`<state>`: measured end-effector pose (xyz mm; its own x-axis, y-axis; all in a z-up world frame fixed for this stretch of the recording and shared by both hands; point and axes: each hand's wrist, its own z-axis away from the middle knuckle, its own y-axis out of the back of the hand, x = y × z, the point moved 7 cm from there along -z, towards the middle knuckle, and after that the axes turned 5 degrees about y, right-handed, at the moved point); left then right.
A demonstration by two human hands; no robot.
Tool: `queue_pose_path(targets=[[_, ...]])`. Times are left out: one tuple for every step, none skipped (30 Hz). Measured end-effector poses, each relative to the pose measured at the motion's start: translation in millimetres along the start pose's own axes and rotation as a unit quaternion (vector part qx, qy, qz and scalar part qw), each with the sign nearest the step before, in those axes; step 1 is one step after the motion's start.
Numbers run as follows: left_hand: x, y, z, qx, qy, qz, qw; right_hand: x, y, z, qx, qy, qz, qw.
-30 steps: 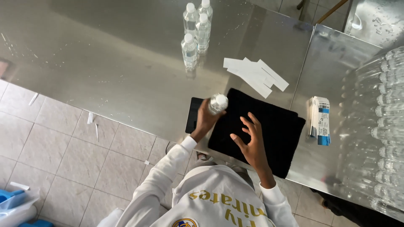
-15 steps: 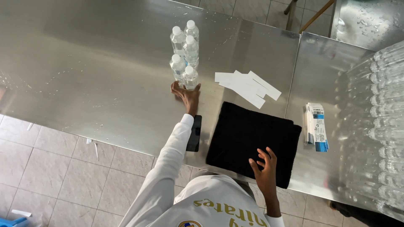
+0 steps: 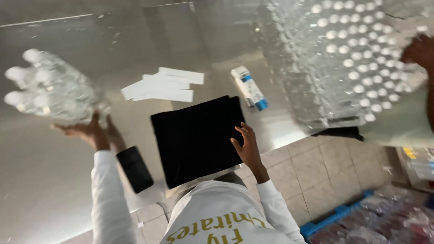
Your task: Manually applying paper labels to clear plastic water bottles on a production table.
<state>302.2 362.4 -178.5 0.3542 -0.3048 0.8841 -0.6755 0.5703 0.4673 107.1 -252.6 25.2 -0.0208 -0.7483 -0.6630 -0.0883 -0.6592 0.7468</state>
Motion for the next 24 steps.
queue_pose_path(targets=[[13,5,30,-0.021,-0.004,0.008,1.000,34,19,-7,0.015,-0.013,0.011,1.000],[34,12,59,-0.049,-0.061,0.077,0.994,63,47,-12,0.081,-0.002,0.061,0.995],[51,31,83,-0.075,-0.117,0.141,0.980,90,70,-12,0.141,0.006,0.107,0.984],[80,26,122,-0.094,-0.120,0.145,0.978,109,98,-15,0.152,-0.008,0.114,0.982],[98,28,159,-0.123,-0.065,0.163,0.977,139,127,-18,0.195,-0.092,0.069,0.974],[114,32,195,-0.153,-0.010,0.179,0.972,168,153,-19,0.237,-0.175,0.023,0.955],[136,32,230,-0.156,-0.012,0.177,0.972,185,174,-31,0.240,-0.178,0.021,0.954],[160,29,267,-0.187,-0.029,0.127,0.974,203,195,-40,0.257,-0.198,0.017,0.946],[181,28,303,-0.214,-0.045,0.073,0.973,223,213,-51,0.271,-0.218,0.010,0.937],[180,16,327,-0.215,-0.048,0.070,0.973,236,222,-68,0.271,-0.221,0.007,0.937],[176,1,356,-0.252,-0.026,0.100,0.962,244,232,-91,0.292,-0.177,-0.017,0.940],[172,-13,384,-0.288,-0.004,0.130,0.949,252,242,-114,0.312,-0.132,-0.041,0.940],[184,-21,399,-0.282,-0.004,0.126,0.951,270,241,-141,0.307,-0.130,-0.046,0.942],[192,-33,415,-0.306,0.032,0.127,0.943,286,240,-166,0.317,-0.123,-0.064,0.938],[198,-40,433,-0.328,0.069,0.126,0.934,301,235,-189,0.324,-0.116,-0.082,0.935],[200,-42,439,-0.320,0.072,0.122,0.937,322,225,-206,0.316,-0.116,-0.087,0.938],[207,-47,445,-0.324,0.048,0.109,0.938,343,217,-225,0.356,-0.133,-0.075,0.922],[212,-52,450,-0.328,0.024,0.095,0.939,362,207,-244,0.395,-0.149,-0.062,0.904],[215,-48,447,-0.308,0.030,0.089,0.947,378,199,-258,0.378,-0.142,-0.073,0.912],[219,-44,444,-0.302,0.023,0.085,0.949,390,197,-266,0.418,-0.135,-0.025,0.898],[222,-39,440,-0.299,0.017,0.077,0.951,403,193,-268,0.457,-0.130,0.024,0.879],[217,-31,437,-0.283,0.024,0.068,0.956,409,187,-275,0.441,-0.128,0.014,0.888],[212,-21,432,-0.260,0.028,0.075,0.962,413,184,-277,0.440,-0.139,0.061,0.885],[207,-10,427,-0.237,0.032,0.082,0.967,416,180,-279,0.437,-0.149,0.108,0.881]])
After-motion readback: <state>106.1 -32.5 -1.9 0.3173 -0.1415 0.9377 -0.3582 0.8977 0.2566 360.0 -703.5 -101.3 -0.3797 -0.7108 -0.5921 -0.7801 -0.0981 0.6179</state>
